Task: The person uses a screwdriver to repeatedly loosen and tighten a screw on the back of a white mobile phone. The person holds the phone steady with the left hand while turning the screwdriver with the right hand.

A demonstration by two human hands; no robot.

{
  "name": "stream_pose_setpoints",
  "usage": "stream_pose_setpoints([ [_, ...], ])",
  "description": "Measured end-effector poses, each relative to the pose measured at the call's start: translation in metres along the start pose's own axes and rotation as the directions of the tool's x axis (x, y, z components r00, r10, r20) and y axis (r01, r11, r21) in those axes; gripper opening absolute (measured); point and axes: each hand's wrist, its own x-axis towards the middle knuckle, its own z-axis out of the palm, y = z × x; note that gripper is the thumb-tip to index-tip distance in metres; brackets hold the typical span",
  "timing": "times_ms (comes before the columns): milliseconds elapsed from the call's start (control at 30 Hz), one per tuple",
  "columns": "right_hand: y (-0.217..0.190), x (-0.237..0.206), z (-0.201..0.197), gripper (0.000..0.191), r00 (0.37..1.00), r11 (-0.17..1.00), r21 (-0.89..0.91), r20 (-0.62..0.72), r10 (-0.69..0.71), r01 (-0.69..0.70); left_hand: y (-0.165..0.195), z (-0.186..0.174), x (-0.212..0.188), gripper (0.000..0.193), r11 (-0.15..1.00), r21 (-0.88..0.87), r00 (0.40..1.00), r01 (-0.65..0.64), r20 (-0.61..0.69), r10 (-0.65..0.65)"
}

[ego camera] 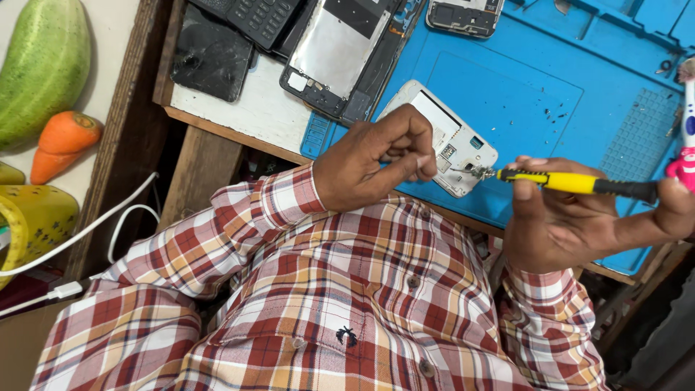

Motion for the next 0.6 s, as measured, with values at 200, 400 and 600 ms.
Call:
stream_pose_setpoints([
  [200,0.003,0.014,-0.014,0.083,0.996,0.993,-0.114,0.09,-0.017,0.027,-0.002,0.005,0.003,0.015,0.981,0.191,0.995,-0.023,-0.095,0.041],
  [400,0.005,0.017,-0.011,0.086,0.989,0.987,-0.144,0.137,-0.054,0.074,0.001,0.006,0.003,0.018,0.969,0.243,0.994,-0.049,-0.08,0.071],
  [600,0.004,0.016,-0.007,0.086,0.988,0.978,-0.189,0.144,-0.058,0.085,0.0,0.007,0.005,0.018,0.958,0.281,0.994,-0.061,-0.069,0.084],
])
